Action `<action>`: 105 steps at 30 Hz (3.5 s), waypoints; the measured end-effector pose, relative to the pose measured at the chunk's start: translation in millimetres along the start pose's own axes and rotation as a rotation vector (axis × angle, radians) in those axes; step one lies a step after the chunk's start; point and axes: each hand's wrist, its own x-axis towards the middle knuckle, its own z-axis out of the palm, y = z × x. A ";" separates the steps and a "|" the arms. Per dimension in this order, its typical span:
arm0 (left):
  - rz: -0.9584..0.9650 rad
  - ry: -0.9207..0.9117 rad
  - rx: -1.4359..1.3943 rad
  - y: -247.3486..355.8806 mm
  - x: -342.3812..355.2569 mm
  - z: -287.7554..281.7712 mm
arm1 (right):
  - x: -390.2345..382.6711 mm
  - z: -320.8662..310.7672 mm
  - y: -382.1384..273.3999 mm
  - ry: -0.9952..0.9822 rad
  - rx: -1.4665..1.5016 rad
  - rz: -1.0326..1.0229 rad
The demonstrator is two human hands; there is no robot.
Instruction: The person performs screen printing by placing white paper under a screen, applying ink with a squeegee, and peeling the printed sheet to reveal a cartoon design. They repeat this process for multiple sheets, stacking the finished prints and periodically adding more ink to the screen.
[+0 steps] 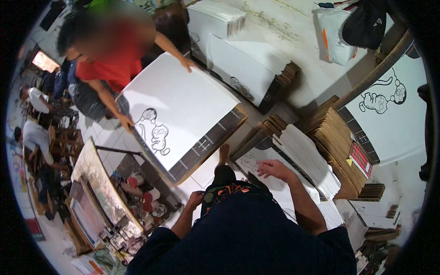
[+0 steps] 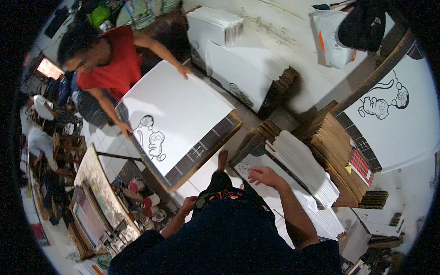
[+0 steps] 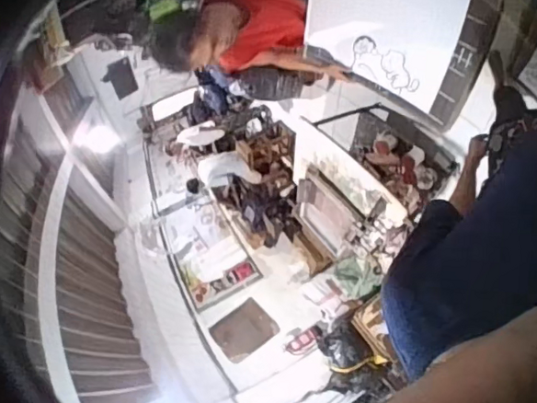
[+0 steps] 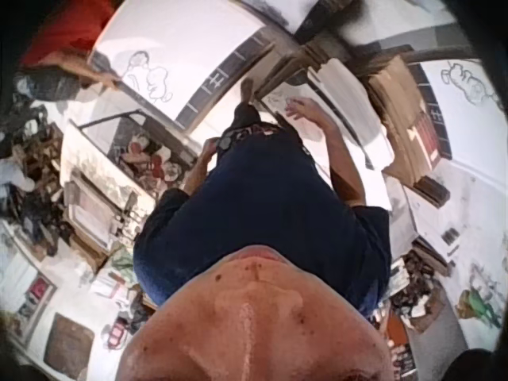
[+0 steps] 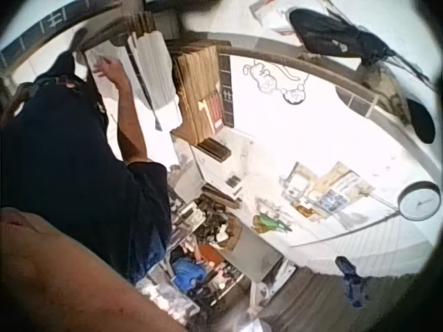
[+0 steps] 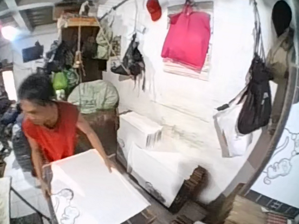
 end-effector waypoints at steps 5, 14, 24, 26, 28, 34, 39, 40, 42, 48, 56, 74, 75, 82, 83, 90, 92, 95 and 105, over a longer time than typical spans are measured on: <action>0.170 -0.113 0.566 126.0 56.8 -6.2 | 28.6 -88.5 -107.8 0.137 0.137 -0.158; 0.286 -0.314 0.396 376.3 156.9 -26.1 | 249.4 -290.0 -92.5 0.881 -0.776 0.035; 0.410 -0.216 0.188 565.5 331.3 -67.6 | 387.0 -400.1 -65.0 0.939 -0.882 0.274; 0.778 0.061 0.453 612.4 406.0 -67.2 | 391.0 -394.5 -65.1 1.017 -0.898 0.186; 0.868 0.190 0.482 669.3 484.4 -65.5 | 390.5 -388.0 -62.6 1.083 -0.937 0.175; 1.339 0.948 0.820 859.6 635.4 -67.8 | 385.2 -380.8 -50.8 1.162 -1.133 0.035; 1.129 1.200 1.056 931.2 682.1 -76.2 | 393.3 -391.6 -50.1 1.135 -0.835 0.023; 1.193 1.155 1.089 932.3 686.5 -78.4 | 395.3 -393.5 -50.9 1.125 -0.752 0.069; 1.314 1.060 1.155 927.4 691.2 -84.6 | 398.7 -395.9 -52.6 1.049 -0.909 0.075; 1.388 1.146 1.072 904.6 683.7 -97.2 | 394.4 -390.1 -48.7 0.746 -0.699 0.108; 1.095 1.192 1.040 870.5 651.9 -108.2 | 373.1 -376.2 -67.0 0.578 -0.799 0.073; 1.113 1.229 1.109 874.5 675.7 -113.4 | 169.8 -312.4 145.4 0.753 -0.433 0.480; 1.156 1.218 1.111 881.6 678.2 -112.2 | 166.3 -309.9 142.8 0.722 -0.508 0.542; 1.453 0.931 0.751 822.3 636.9 -41.9 | 189.9 -302.2 90.6 0.586 -0.608 0.527; 1.566 0.659 0.874 796.2 624.1 -21.8 | 193.9 -298.9 88.6 0.581 -0.626 0.434; 1.357 0.142 1.752 714.3 593.6 49.8 | 201.7 -273.6 98.1 0.638 -0.621 0.336; 1.275 -0.011 1.797 723.6 605.4 55.3 | 201.6 -269.5 99.4 0.668 -0.580 0.369; 1.220 -0.199 1.721 727.2 620.8 62.9 | 199.3 -264.9 101.5 0.691 -0.483 0.378; 1.315 -0.208 1.748 707.3 623.0 22.9 | 195.9 -274.6 82.4 0.617 -0.461 0.310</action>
